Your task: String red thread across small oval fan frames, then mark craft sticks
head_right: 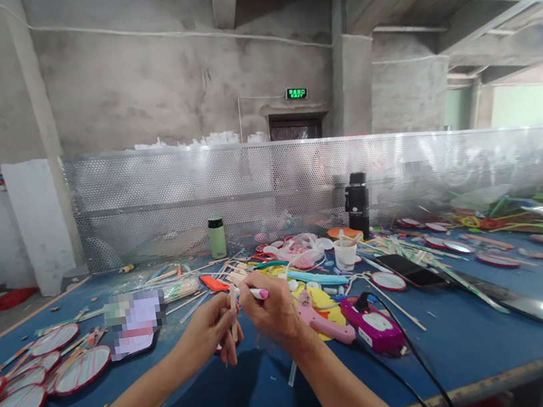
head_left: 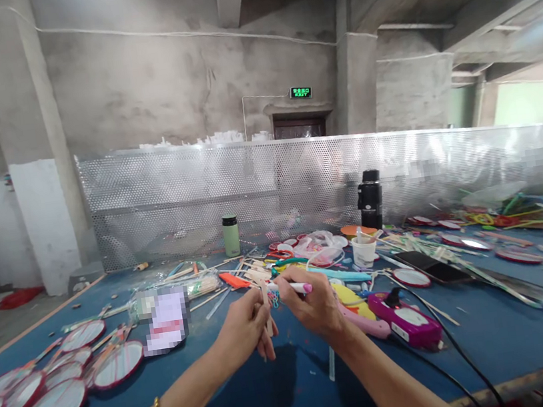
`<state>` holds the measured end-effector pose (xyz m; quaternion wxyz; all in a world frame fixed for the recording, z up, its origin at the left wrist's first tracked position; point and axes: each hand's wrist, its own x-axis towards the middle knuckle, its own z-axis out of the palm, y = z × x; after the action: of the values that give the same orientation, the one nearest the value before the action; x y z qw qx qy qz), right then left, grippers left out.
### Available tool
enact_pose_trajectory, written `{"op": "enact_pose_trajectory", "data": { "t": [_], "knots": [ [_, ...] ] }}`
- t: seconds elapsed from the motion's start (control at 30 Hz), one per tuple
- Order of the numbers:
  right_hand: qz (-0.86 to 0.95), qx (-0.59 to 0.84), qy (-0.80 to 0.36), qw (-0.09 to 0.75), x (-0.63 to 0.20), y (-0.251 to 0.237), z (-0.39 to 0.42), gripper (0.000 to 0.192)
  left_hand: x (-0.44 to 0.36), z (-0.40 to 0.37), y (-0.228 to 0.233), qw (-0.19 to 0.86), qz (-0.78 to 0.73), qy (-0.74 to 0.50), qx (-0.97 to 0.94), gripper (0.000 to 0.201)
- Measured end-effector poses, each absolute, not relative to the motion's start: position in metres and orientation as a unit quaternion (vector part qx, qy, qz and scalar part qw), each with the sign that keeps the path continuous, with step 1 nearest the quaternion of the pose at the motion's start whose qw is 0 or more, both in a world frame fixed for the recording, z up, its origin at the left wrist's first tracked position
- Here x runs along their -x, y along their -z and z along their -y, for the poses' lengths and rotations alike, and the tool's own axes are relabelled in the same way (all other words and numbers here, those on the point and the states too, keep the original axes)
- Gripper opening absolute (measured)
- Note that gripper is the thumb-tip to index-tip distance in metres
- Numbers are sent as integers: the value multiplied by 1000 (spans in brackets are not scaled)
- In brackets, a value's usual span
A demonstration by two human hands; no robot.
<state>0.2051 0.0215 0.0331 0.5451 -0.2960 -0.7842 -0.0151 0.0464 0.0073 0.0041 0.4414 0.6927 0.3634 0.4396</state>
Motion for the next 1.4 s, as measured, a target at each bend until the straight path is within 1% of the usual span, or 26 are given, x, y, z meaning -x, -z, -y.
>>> {"op": "enact_pose_trajectory", "data": {
  "t": [0.3, 0.57, 0.77, 0.93, 1.1, 1.4],
  "knots": [
    [780, 295, 12, 551, -205, -34, -20, 28, -47, -8, -3, 442, -363, -439, -693, 32],
    [788, 298, 12, 539, -204, -33, -21, 29, -47, -8, -3, 438, -367, -436, -695, 35],
    [793, 309, 19, 525, -206, -32, -21, 27, -48, -6, -4, 442, -372, -435, -691, 31],
    [785, 303, 22, 539, -205, -32, -21, 29, -48, -6, -3, 446, -373, -435, -688, 31],
    [796, 299, 7, 526, -204, -32, -21, 26, -47, -7, -2, 443, -369, -435, -692, 33],
    [799, 288, 3, 527, -204, -31, -20, 24, -47, -8, -2, 439, -362, -439, -695, 35]
  ]
}}
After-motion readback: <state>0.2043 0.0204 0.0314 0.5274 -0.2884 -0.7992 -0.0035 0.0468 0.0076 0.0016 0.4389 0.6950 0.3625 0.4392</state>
